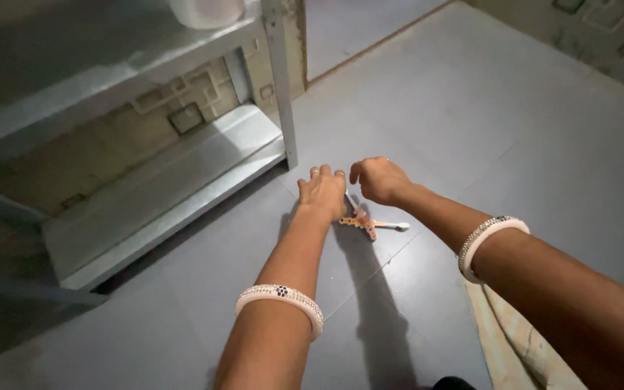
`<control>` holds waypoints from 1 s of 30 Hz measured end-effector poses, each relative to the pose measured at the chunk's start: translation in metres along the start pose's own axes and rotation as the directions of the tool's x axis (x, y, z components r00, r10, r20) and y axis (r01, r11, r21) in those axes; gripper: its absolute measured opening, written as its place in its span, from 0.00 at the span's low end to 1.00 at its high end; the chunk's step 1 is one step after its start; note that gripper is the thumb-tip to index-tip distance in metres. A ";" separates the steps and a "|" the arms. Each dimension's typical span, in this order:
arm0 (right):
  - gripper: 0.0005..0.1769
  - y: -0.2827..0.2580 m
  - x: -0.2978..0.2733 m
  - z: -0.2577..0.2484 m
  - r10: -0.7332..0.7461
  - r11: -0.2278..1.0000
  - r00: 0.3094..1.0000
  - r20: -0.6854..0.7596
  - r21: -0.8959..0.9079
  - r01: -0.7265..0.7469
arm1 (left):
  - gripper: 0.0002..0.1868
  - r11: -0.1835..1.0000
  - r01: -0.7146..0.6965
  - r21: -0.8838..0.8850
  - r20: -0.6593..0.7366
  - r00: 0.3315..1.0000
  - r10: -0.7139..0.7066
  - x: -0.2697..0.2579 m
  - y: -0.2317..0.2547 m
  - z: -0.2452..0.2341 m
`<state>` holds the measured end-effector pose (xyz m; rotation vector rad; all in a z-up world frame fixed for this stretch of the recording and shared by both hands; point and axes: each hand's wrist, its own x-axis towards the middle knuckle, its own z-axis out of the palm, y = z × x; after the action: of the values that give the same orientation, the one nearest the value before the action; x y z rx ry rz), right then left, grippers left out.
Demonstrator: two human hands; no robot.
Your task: The person picks up multiple colorful toothbrushes from the floor and places them one by one into a white cup on a metal shelf. The person then adjusts the toothbrushes inside the cup and moves the cup to a different shelf.
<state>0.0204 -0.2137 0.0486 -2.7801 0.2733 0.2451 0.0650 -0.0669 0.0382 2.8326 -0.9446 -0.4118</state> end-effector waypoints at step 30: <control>0.26 -0.014 0.046 0.039 0.063 0.998 0.998 -0.031 -0.030 -0.063 | 0.34 0.997 -0.065 -0.038 -0.026 0.998 0.064 0.017 -0.025 0.018</control>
<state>0.0626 -0.1944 0.0077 -2.8106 0.3681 0.2248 0.0867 -0.0577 0.0127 2.7572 -1.0095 -0.3830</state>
